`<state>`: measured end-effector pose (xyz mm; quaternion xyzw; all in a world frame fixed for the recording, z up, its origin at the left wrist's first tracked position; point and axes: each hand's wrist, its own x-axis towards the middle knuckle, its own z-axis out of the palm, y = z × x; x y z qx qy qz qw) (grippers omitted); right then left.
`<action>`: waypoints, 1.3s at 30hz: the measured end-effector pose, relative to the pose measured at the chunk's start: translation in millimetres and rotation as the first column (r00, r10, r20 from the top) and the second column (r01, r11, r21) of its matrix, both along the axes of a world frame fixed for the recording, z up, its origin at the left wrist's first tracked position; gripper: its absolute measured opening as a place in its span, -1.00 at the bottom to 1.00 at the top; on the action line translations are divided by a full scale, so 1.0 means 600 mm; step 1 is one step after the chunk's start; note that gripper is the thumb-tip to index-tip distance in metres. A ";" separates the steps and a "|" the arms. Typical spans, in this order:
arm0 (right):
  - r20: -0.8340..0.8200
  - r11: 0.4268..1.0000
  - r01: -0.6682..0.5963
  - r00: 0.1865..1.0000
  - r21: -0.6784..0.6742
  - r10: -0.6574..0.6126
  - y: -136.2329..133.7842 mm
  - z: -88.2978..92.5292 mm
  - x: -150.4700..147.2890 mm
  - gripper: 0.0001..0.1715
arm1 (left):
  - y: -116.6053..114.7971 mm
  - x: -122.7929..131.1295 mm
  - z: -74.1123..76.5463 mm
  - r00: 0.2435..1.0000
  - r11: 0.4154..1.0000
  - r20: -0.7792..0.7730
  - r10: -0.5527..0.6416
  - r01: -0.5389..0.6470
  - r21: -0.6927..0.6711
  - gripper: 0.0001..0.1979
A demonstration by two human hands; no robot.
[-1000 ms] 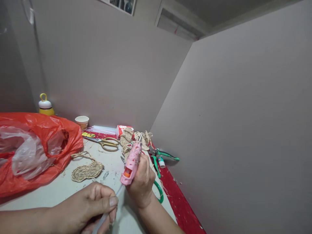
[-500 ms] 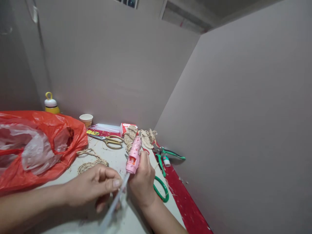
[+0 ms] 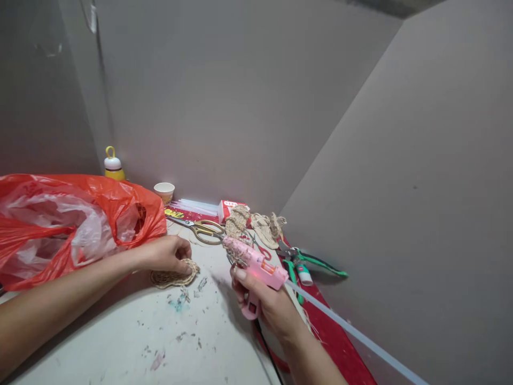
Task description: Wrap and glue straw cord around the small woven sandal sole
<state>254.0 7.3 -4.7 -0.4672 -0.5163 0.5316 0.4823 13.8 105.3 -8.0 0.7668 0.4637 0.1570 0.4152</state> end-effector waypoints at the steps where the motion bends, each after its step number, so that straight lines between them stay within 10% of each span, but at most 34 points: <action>1: -0.036 1.000 -0.017 0.999 -0.011 0.017 0.002 0.000 -0.002 -0.60 | -0.005 0.004 -0.003 1.000 1.000 0.003 0.000 0.000 -0.016 -0.79; 14: -0.239 0.986 -0.138 0.964 -0.092 0.113 -0.001 0.000 -0.002 -0.61 | -0.010 0.017 0.015 0.870 0.872 0.477 0.125 0.134 -0.472 -0.78; 24: -0.178 0.993 -0.103 0.980 -0.054 0.092 -0.004 0.010 0.009 -0.62 | -0.029 0.022 0.031 0.755 0.779 0.625 0.200 0.264 -0.568 -0.77; 39: 0.003 0.988 -0.155 0.988 0.007 0.155 -0.012 0.010 0.026 -0.62 | -0.043 0.027 0.055 0.756 0.911 0.640 0.138 0.157 -0.382 -0.85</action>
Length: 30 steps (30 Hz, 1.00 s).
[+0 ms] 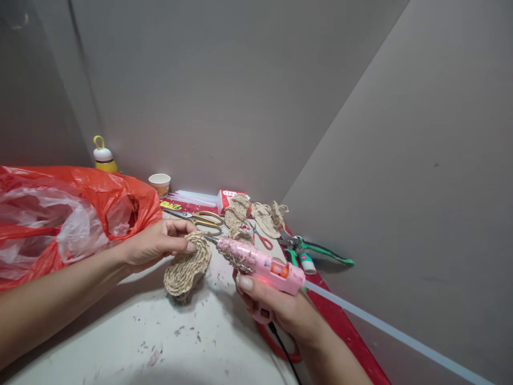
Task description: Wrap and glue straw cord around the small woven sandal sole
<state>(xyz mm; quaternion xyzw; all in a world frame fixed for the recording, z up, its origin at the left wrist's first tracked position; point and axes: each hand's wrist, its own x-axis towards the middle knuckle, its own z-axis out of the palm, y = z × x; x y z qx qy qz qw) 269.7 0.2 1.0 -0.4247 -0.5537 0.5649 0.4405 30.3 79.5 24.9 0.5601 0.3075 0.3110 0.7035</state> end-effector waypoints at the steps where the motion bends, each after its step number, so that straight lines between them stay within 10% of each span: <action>1: 0.016 1.000 -0.009 1.000 0.005 0.009 0.000 0.000 0.002 -0.61 | 0.000 0.000 0.000 1.000 1.000 0.008 0.010 -0.010 0.002 -0.84; 11: 0.295 0.992 -0.116 0.951 0.057 0.094 0.002 0.021 -0.009 -0.61 | -0.003 0.004 0.001 0.999 0.999 0.024 0.032 -0.032 -0.027 -0.82; 30: 0.203 0.999 -0.027 0.979 0.046 0.018 0.002 0.012 -0.008 -0.48 | -0.015 0.011 -0.002 0.991 0.966 -0.054 0.126 -0.110 0.232 -0.79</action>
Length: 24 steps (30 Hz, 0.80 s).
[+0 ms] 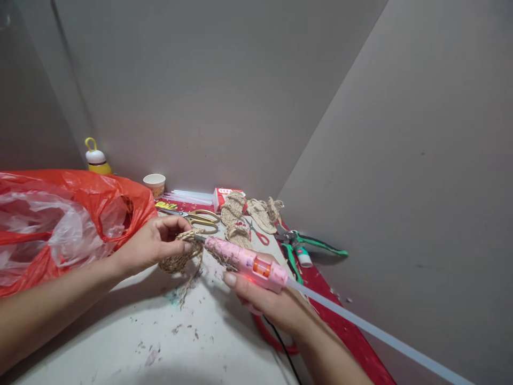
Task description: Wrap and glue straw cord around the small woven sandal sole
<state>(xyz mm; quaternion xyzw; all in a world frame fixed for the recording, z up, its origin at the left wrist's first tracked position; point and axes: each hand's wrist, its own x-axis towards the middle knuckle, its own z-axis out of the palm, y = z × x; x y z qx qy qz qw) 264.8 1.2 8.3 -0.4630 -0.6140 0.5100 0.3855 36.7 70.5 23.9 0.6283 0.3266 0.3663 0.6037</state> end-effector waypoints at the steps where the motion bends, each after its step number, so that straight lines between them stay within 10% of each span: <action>1: -0.003 1.000 0.005 1.000 -0.005 -0.005 0.000 -0.001 0.000 -0.51 | 0.000 0.000 0.000 1.000 1.000 -0.006 0.001 -0.001 0.015 -0.79; 24: 0.044 0.993 0.023 0.999 0.114 -0.028 -0.007 0.030 -0.012 -0.51 | -0.009 0.004 0.006 0.994 0.974 -0.076 0.084 -0.066 0.218 -0.87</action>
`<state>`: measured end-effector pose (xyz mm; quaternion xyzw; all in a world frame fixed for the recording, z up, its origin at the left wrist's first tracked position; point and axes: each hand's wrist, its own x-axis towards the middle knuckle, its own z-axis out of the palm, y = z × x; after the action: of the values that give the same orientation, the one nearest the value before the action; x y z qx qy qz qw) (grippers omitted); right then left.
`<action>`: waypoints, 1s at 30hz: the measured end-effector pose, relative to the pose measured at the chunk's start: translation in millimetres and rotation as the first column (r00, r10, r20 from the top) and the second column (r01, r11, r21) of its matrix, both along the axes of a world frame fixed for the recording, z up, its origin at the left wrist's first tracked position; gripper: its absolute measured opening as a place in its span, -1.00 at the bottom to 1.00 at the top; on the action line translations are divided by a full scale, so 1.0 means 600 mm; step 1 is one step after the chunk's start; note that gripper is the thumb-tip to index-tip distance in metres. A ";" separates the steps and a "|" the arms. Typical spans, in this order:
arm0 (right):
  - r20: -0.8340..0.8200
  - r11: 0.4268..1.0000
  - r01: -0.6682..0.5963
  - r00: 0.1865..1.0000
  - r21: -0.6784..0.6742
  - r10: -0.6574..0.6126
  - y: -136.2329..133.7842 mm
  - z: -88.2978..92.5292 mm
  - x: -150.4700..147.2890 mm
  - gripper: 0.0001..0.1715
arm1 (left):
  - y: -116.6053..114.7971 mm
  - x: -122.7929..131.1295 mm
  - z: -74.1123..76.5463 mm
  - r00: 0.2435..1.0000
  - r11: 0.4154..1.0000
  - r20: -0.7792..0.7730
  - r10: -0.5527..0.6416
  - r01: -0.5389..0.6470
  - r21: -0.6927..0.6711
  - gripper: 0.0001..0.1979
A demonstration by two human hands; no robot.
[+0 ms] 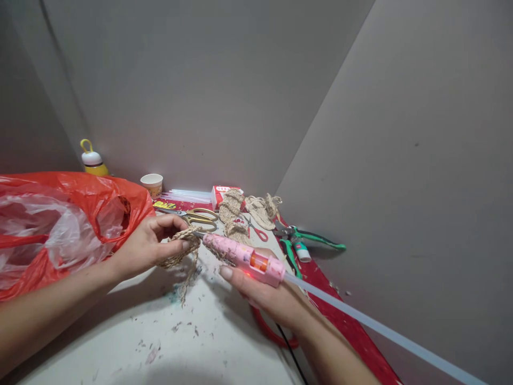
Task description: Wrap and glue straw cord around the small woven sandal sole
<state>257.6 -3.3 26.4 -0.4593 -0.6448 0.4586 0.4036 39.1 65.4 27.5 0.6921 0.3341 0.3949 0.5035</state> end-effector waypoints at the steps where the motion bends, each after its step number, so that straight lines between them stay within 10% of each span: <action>1: -0.029 0.999 0.037 0.999 0.009 -0.036 -0.002 0.000 -0.003 -0.54 | 0.000 0.000 0.001 1.000 1.000 0.005 0.004 -0.004 0.002 -0.87; 30: 0.045 0.991 -0.003 0.999 0.136 -0.003 0.007 0.001 0.015 -0.56 | 0.005 -0.009 0.006 0.989 0.996 0.135 0.057 -0.046 -0.080 -0.83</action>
<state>266.8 0.7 27.2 -0.4412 -0.6834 0.4032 0.4192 33.9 68.4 30.9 0.6347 0.3313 0.4413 0.5409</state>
